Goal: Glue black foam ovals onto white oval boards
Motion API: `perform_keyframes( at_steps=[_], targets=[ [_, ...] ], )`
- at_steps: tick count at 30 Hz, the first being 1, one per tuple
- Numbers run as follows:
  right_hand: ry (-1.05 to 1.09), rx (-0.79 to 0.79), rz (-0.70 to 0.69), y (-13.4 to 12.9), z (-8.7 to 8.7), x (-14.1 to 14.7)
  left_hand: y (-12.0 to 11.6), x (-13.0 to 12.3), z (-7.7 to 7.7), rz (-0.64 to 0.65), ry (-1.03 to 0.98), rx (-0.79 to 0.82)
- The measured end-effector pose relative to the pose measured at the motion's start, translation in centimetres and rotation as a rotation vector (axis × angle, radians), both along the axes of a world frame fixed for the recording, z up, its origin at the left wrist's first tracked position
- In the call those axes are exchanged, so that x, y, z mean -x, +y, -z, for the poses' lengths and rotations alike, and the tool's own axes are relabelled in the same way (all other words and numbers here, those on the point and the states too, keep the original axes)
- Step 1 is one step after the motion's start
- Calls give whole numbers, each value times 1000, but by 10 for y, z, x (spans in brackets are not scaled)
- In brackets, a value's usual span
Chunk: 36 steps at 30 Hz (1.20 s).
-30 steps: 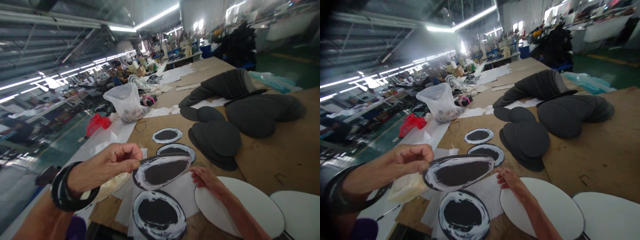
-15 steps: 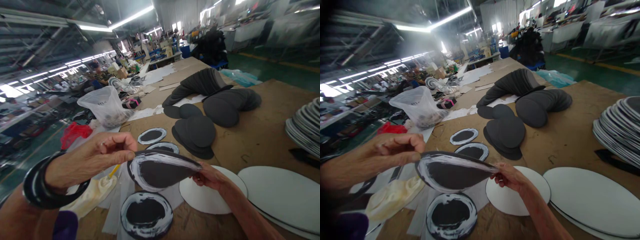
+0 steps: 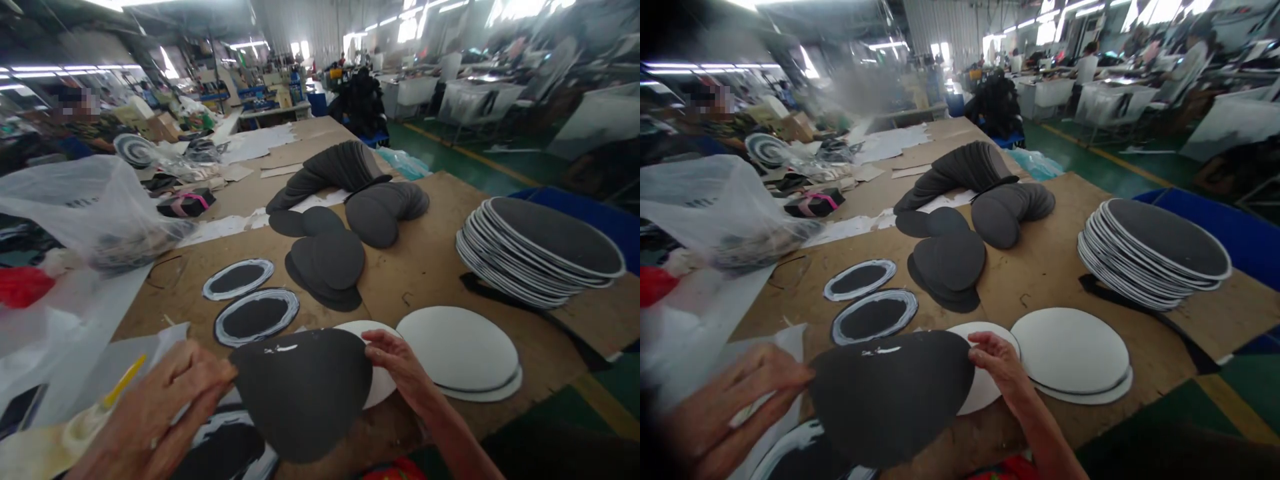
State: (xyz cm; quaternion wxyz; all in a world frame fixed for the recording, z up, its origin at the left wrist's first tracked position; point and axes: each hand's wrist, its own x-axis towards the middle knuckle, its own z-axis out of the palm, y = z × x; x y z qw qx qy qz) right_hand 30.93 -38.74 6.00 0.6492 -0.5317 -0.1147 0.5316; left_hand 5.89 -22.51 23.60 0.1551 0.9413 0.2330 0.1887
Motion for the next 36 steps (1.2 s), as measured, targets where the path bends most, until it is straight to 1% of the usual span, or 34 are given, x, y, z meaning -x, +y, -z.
perform_keyframes(
  at_steps=[3, 5, 7, 10, 12, 13, 15, 20, 23, 27, 31, 33, 36],
  targets=[
    [89, 29, 147, -53, 1, -15, -21, -25, 19, 187, 35, 60],
    [168, 81, 238, -87, 5, -20, -31, -53, 24, 273, 9, 36],
    [186, 138, 329, -114, 12, -23, -38, -85, 26, 343, 26, 13],
    [191, 220, 455, -141, 24, -25, -48, -130, 28, 432, 52, -39],
    [216, 250, 499, -149, 31, -27, -54, -150, 30, 468, 48, -74],
    [231, 252, 513, -152, 34, -28, -56, -156, 32, 478, 47, -83],
    [257, 243, 534, -152, 40, -30, -59, -162, 34, 492, 58, -79],
    [368, 187, 631, -142, 53, -45, -57, -164, 36, 501, 94, -54],
    [406, 173, 602, -137, 55, -60, -54, -174, 41, 480, 89, -63],
    [426, 171, 510, -138, 50, -70, -56, -186, 57, 472, 89, -67],
    [388, 194, 457, -152, 45, -69, -66, -177, 71, 436, 67, -9],
    [306, 213, 481, -162, 42, -78, -71, -170, 75, 405, 33, 37],
    [180, 252, 569, -169, 29, -109, -74, -169, 74, 363, -69, 62]
  ],
)
